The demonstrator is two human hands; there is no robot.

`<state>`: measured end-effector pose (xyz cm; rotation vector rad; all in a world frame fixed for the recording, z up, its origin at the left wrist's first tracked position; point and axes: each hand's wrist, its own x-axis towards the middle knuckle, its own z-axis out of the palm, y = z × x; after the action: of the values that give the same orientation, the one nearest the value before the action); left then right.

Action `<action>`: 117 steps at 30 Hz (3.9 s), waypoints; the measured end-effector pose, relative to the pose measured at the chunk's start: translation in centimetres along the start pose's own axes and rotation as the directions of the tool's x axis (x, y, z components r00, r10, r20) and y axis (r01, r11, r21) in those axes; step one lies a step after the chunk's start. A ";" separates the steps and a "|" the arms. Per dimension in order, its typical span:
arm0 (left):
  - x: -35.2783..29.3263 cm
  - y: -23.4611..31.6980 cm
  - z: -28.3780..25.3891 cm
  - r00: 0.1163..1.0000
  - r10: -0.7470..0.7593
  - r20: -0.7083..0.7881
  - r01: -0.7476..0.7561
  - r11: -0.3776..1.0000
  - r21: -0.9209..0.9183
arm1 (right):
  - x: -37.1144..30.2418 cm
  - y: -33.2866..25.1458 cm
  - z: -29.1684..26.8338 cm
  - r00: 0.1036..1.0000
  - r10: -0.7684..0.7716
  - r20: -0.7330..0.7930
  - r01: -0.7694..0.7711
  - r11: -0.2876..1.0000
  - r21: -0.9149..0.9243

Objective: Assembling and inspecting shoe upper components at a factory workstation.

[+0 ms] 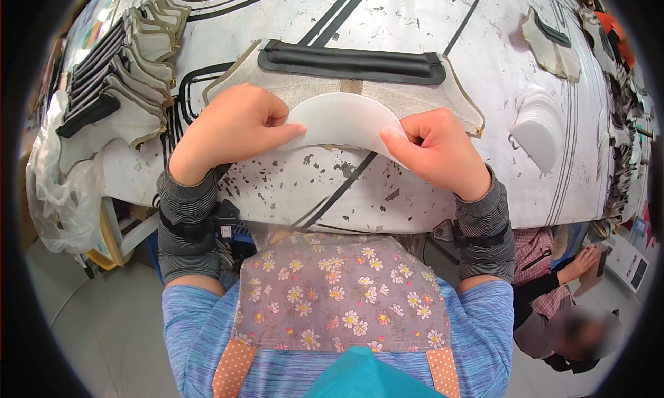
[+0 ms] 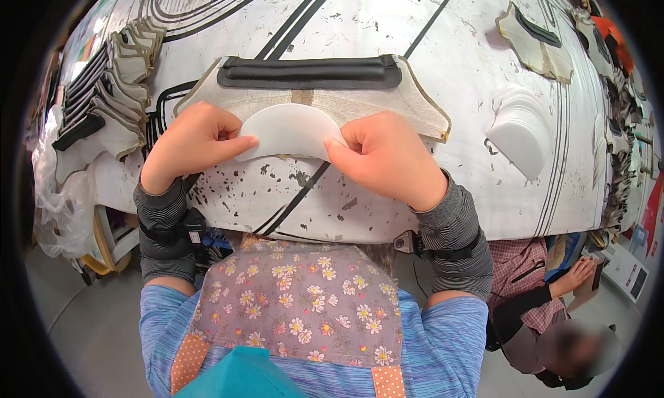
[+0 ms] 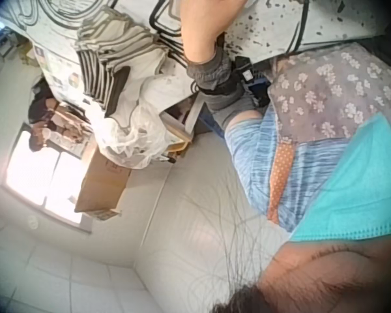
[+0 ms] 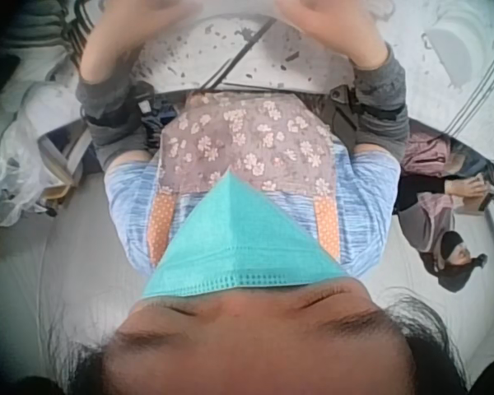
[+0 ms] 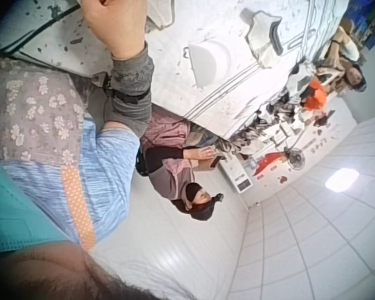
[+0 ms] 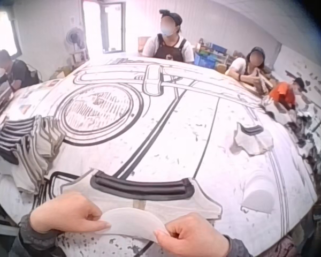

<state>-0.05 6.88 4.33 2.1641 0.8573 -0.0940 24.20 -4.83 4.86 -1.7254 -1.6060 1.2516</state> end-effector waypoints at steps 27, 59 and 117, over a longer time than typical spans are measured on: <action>0.0 0.1 0.4 0.984 -0.175 -0.031 0.161 0.951 -0.263 | 1.3 1.6 -0.9 0.978 0.160 0.136 -0.168 0.985 0.047; 0.9 0.1 1.7 0.973 -0.065 -0.223 0.031 0.988 -0.151 | 1.6 1.4 -0.2 0.985 0.171 -0.004 -0.169 0.980 0.107; 1.2 -0.7 1.6 0.943 -0.053 -0.329 0.003 0.989 -0.149 | 0.6 2.8 -0.1 0.972 -0.199 -0.126 0.100 0.832 -0.545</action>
<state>0.77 6.76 2.41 2.0587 1.0494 0.3208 25.73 -4.78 2.37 -1.9083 -2.0649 0.5712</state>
